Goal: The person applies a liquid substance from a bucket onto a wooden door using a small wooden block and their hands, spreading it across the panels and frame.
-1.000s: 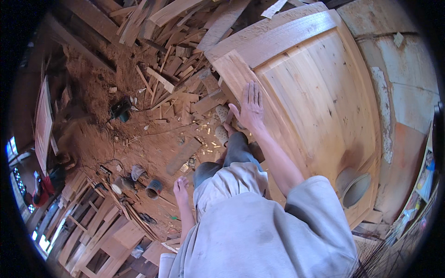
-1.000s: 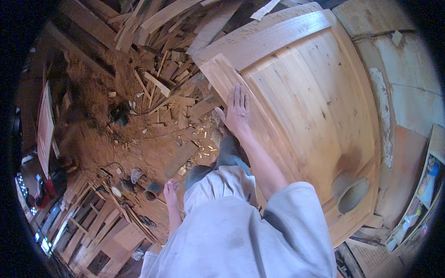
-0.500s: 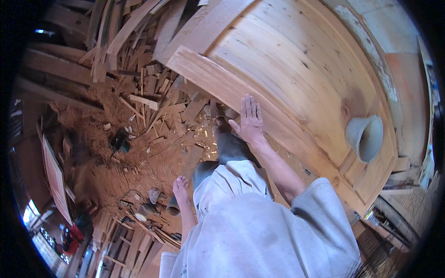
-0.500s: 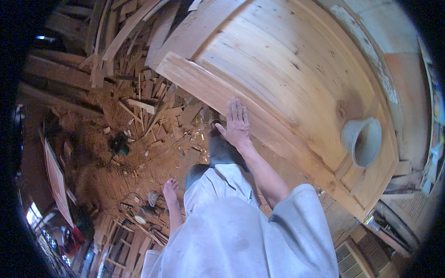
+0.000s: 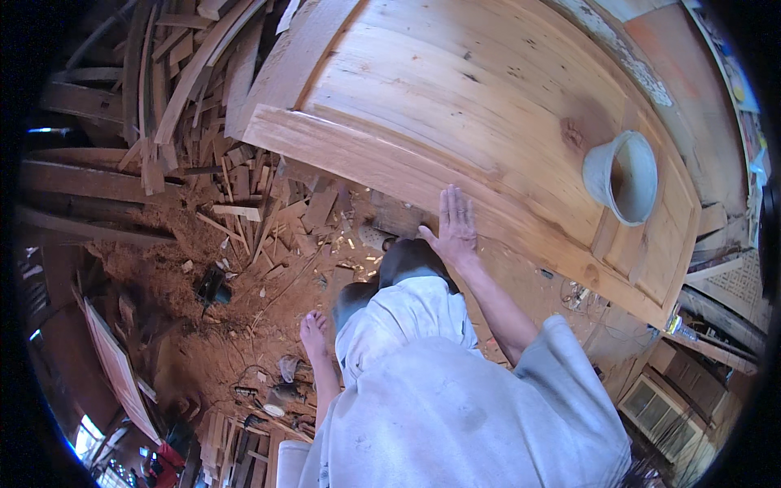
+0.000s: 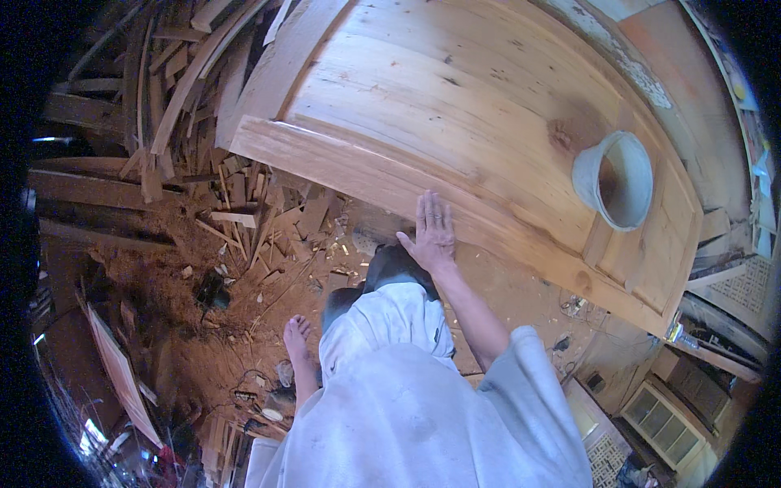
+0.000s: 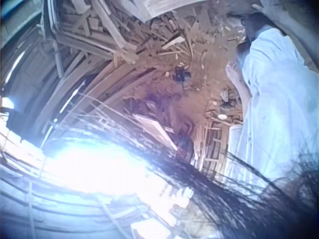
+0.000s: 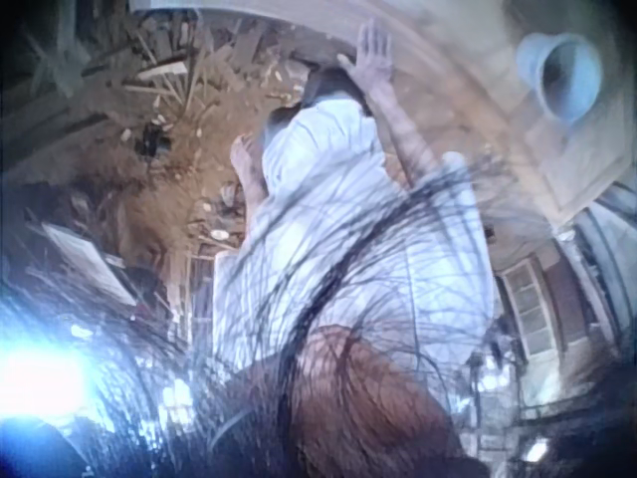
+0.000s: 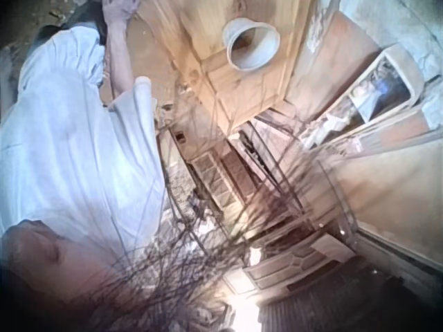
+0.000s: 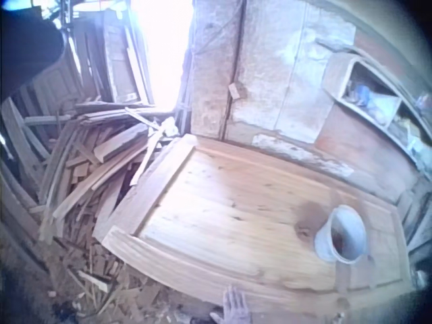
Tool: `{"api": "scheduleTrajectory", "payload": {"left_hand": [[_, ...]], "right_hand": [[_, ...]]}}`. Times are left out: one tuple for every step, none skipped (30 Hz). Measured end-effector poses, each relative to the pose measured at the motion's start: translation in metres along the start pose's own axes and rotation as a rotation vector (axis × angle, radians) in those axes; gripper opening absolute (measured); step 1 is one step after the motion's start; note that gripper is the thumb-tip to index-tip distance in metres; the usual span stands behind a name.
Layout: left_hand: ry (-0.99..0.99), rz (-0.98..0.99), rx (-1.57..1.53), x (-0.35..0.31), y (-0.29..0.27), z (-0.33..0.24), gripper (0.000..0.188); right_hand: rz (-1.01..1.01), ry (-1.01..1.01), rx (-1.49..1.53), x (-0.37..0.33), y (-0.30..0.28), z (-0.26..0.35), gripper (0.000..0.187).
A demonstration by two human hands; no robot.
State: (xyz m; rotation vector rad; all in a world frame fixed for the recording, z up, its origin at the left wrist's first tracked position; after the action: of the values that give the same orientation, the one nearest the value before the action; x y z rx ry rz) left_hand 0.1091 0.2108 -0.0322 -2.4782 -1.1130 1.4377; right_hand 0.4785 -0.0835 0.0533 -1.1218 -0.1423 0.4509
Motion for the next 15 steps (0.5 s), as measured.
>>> {"api": "scheduleTrajectory", "payload": {"left_hand": [[0.023,-0.005,-0.033,0.002,-0.001,-0.001,0.037],[0.046,-0.01,-0.065,0.003,0.001,0.0,0.037],[0.048,-0.001,-0.061,0.001,0.005,0.003,0.037],[0.046,-0.001,-0.03,0.0,0.006,-0.001,0.037],[0.045,-0.001,0.001,-0.002,0.008,-0.005,0.037],[0.055,0.006,0.011,-0.004,0.012,-0.01,0.037],[0.049,0.017,0.047,-0.011,0.018,-0.01,0.037],[0.043,0.029,0.084,-0.017,0.023,-0.009,0.037],[0.045,0.039,0.1,-0.022,0.031,-0.009,0.037],[0.071,0.065,0.099,-0.026,0.041,-0.014,0.039],[0.098,0.092,0.097,-0.031,0.049,-0.015,0.04],[0.098,0.104,0.116,-0.036,0.053,-0.011,0.04],[0.107,0.118,0.136,-0.04,0.059,-0.009,0.04],[0.115,0.132,0.156,-0.044,0.065,-0.007,0.04],[0.122,0.136,0.163,-0.05,0.07,-0.003,0.04]], "right_hand": [[-0.004,0.009,-0.004,-0.003,-0.004,-0.003,0.09],[0.017,0.02,0.006,-0.005,-0.005,-0.006,0.09],[0.038,0.032,0.016,-0.008,-0.006,-0.011,0.09],[0.029,0.042,0.02,-0.012,-0.009,-0.016,0.09],[0.021,0.04,0.01,-0.017,-0.011,-0.021,0.09],[0.014,0.038,0.0,-0.021,-0.014,-0.025,0.089],[0.012,0.056,0.003,-0.028,-0.015,-0.033,0.089],[0.012,0.056,0.004,-0.033,-0.016,-0.04,0.089],[0.013,0.057,0.006,-0.037,-0.017,-0.048,0.089],[0.011,0.08,0.01,-0.042,-0.018,-0.057,0.089],[-0.011,0.074,0.006,-0.047,-0.021,-0.064,0.089],[-0.033,0.067,0.002,-0.054,-0.024,-0.07,0.09],[-0.041,0.077,0.005,-0.059,-0.027,-0.077,0.09],[-0.046,0.089,0.0,-0.064,-0.03,-0.084,0.09],[-0.051,0.1,-0.005,-0.07,-0.033,-0.09,0.09]]}}
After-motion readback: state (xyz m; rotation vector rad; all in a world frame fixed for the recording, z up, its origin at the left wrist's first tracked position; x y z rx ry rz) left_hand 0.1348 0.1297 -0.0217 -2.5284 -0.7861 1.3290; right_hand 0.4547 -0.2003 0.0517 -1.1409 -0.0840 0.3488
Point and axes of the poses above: each hand's wrist, its own x-axis towards the middle knuckle, its own y-axis out of the palm, z = x × y, the point moved 10 cm from there along x, towards the middle knuckle, and after that the axes turned 13 degrees about x, right-handed, at the moved point
